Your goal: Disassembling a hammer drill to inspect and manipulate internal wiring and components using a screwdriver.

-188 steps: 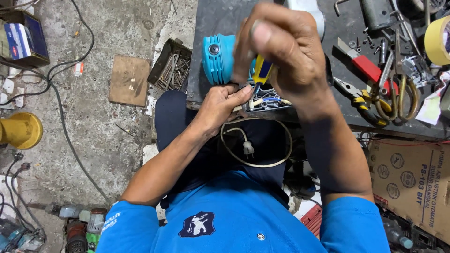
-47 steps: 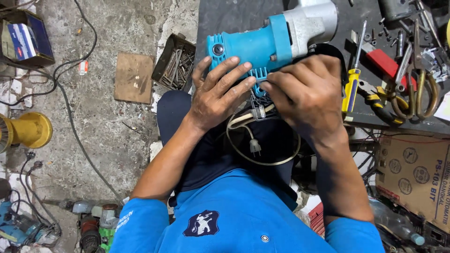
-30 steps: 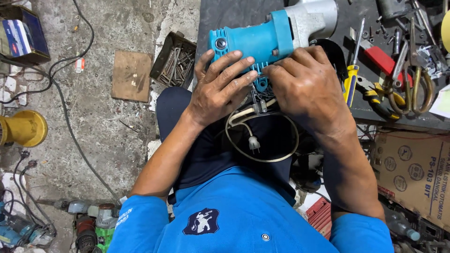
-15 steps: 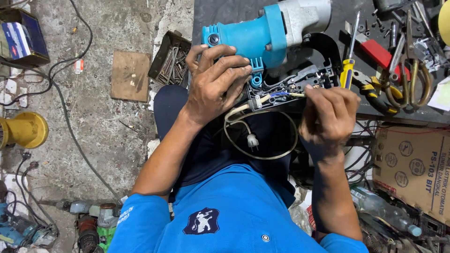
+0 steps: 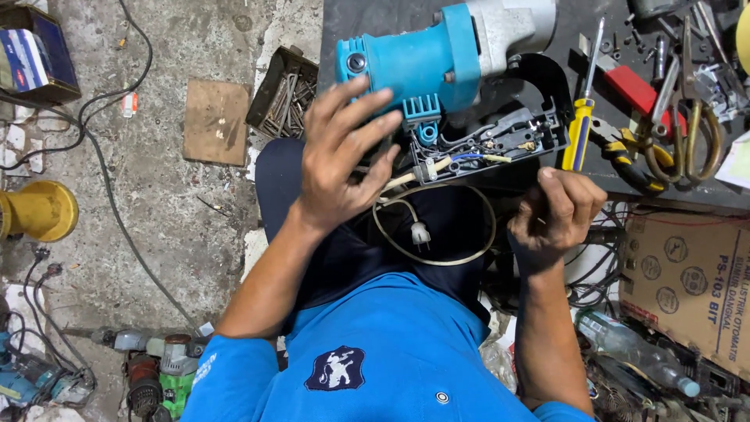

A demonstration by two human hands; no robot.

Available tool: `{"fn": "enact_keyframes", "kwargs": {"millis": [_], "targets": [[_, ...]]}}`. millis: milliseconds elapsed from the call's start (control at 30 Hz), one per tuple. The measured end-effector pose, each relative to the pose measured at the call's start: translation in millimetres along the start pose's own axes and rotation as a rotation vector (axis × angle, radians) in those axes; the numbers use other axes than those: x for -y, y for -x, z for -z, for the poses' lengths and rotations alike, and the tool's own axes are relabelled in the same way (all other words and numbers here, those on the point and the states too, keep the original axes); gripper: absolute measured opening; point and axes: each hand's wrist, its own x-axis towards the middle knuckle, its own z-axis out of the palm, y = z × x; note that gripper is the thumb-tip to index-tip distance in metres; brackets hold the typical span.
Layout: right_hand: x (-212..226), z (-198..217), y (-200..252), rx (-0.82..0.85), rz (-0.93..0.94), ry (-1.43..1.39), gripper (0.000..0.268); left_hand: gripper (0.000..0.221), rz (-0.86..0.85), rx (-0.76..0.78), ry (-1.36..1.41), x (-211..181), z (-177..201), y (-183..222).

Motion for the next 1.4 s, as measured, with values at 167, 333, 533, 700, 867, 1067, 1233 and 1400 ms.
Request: {"fn": "enact_keyframes", "kwargs": {"millis": [167, 333, 533, 700, 867, 1067, 1233, 1400], "targets": [[-14, -9, -1, -0.133, 0.262, -0.121, 0.030, 0.012, 0.080, -0.243, 0.227, -6, -14, 41], [6, -7, -16, -0.126, 0.211, -0.124, 0.034, 0.015, 0.298, -0.084, 0.306, -33, 0, 28], [7, -14, -16, -0.118, 0.254, -0.127, 0.021, 0.063, 0.386, 0.029, 0.470, -35, -6, 29], [40, -17, -47, 0.012, 0.260, -0.094, 0.037, 0.075, 0.403, 0.050, 0.461, -36, -7, 26], [58, -23, -61, 0.177, 0.214, -0.059, 0.042, 0.065, 0.328, 0.132, 0.358, -33, -4, 21], [67, -26, -67, 0.250, 0.214, -0.084, 0.033, 0.056, 0.229, 0.111, 0.326, -15, -15, 28], [70, -24, -71, 0.314, 0.190, -0.097, 0.036, 0.055, 0.185, 0.087, 0.355, -8, -15, 24], [71, -25, -73, 0.320, 0.174, -0.145, 0.038, 0.056, 0.205, 0.033, 0.398, 3, -25, 32]]}}
